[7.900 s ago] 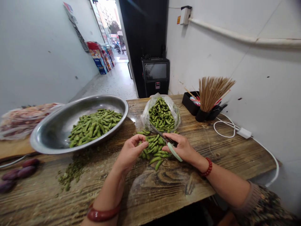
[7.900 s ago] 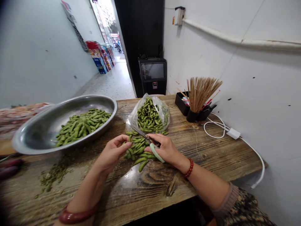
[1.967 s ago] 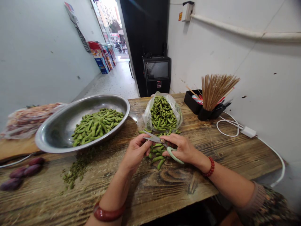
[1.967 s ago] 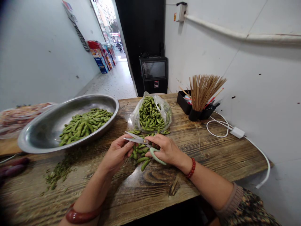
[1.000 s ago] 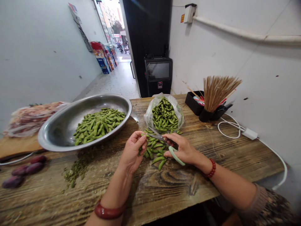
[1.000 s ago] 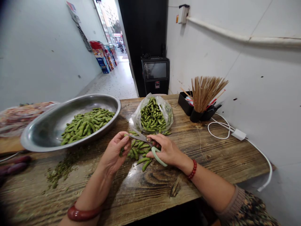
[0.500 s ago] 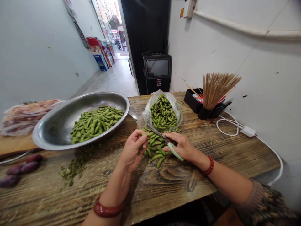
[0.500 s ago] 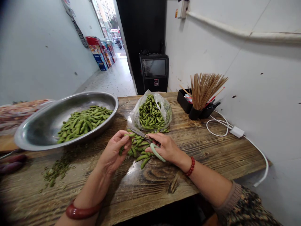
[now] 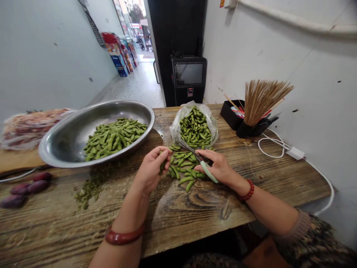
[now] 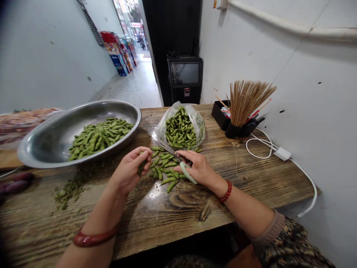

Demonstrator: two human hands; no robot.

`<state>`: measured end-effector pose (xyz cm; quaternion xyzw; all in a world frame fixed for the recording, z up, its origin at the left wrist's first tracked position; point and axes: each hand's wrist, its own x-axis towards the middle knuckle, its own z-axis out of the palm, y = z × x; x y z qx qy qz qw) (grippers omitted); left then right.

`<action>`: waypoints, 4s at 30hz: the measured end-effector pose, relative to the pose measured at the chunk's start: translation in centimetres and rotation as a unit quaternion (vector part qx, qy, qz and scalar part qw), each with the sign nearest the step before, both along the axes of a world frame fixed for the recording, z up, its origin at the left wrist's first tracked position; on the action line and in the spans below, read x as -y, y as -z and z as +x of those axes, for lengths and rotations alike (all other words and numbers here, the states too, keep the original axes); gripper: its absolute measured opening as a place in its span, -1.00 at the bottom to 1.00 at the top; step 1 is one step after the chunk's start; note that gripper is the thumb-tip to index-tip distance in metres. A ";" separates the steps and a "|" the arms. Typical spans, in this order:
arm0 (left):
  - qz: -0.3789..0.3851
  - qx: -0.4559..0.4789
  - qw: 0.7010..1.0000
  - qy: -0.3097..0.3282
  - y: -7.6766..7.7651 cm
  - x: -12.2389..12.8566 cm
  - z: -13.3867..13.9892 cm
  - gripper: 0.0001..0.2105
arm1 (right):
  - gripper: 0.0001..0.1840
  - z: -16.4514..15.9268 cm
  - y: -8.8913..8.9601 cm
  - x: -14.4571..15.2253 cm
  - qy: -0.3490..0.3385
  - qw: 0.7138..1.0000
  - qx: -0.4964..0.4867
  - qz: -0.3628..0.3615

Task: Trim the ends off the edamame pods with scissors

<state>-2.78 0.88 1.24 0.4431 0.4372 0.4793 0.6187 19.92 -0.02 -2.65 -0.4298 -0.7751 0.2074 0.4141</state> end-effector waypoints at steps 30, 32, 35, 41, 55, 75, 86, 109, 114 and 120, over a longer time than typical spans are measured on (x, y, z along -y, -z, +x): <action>-0.002 0.034 0.998 0.062 -0.4 0.9 0.9 -0.78 | -0.52 -0.1 -0.3 0.1 -0.009 0.999 -0.022 -0.024; -0.015 0.067 0.996 0.061 -0.4 0.9 1.2 -0.78 | -0.52 -0.2 -0.3 0.1 -0.013 0.999 -0.018 -0.026; -0.028 0.067 0.996 0.054 -0.3 0.8 1.3 -0.76 | -0.52 -0.2 -0.5 0.2 -0.018 0.999 -0.008 -0.029; -0.009 0.026 0.999 0.036 -0.1 0.8 1.1 -0.77 | -0.40 -0.3 -1.2 0.4 -0.044 0.998 0.017 -0.050; 0.009 -0.044 0.998 0.035 -0.3 1.1 1.5 -0.77 | -0.40 -0.4 -0.8 0.4 -0.082 0.995 0.038 -0.031; -0.029 0.110 0.993 0.003 -0.2 0.4 1.0 -0.81 | -0.49 -0.2 -0.1 0.2 -0.029 0.999 -0.008 -0.039; -0.022 0.127 0.992 0.013 0.3 0.5 1.0 -0.76 | -0.35 -0.3 -1.2 0.6 -0.067 0.996 0.062 -0.021; -0.011 0.051 0.998 0.039 0.0 0.9 1.1 -0.81 | -0.42 0.2 -0.8 0.3 -0.081 0.995 0.061 0.008; -0.005 0.047 0.998 0.045 0.2 0.9 1.0 -0.81 | -0.45 0.3 -0.7 0.3 -0.082 0.994 0.067 0.006; -0.004 0.044 0.998 0.038 0.2 0.8 1.1 -0.82 | -0.49 0.2 -1.0 0.5 -0.078 0.995 0.062 0.008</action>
